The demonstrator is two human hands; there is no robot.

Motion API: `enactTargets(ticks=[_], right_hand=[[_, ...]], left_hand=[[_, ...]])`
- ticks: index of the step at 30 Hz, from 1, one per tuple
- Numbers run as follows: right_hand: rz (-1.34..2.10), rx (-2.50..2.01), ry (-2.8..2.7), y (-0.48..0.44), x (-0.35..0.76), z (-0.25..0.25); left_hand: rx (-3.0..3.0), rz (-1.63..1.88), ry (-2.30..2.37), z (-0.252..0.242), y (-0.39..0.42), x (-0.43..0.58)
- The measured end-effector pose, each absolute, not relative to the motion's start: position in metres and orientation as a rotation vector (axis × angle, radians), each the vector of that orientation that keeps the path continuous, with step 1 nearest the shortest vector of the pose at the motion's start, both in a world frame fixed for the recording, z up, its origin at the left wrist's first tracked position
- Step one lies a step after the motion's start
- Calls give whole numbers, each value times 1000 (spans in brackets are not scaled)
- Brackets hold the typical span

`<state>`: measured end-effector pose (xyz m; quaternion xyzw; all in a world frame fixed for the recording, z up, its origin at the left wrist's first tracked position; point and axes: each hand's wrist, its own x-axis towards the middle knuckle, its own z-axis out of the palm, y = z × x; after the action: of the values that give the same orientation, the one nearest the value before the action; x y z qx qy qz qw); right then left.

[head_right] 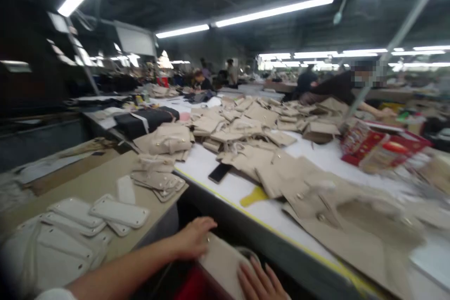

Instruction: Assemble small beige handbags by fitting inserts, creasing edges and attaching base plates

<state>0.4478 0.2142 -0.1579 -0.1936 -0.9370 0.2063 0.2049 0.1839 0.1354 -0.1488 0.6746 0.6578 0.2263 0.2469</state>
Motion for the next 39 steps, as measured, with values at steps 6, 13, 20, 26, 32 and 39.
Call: enactTargets(ticks=[6,13,20,26,32,39], right_hand=[[923,-1173,-2203,202,521,-179],[1622,-1263,-1542,182,544,-208],[1474,-1280,-1796,197,535,-208],[1468,-1196,-1887,198,537,-211],[1356,-1291,-2033,196,537,-198],[1160,-1266,-2721,236,482,-159]], left_hand=[[2296,458,1355,-164,157,281],[2435,280,1363,-178,168,344],[2467,205,1401,-180,170,350],[2300,238,1286,-168,180,333],[1866,179,1565,-155,179,228],[1392,386,1478,-166,165,191]])
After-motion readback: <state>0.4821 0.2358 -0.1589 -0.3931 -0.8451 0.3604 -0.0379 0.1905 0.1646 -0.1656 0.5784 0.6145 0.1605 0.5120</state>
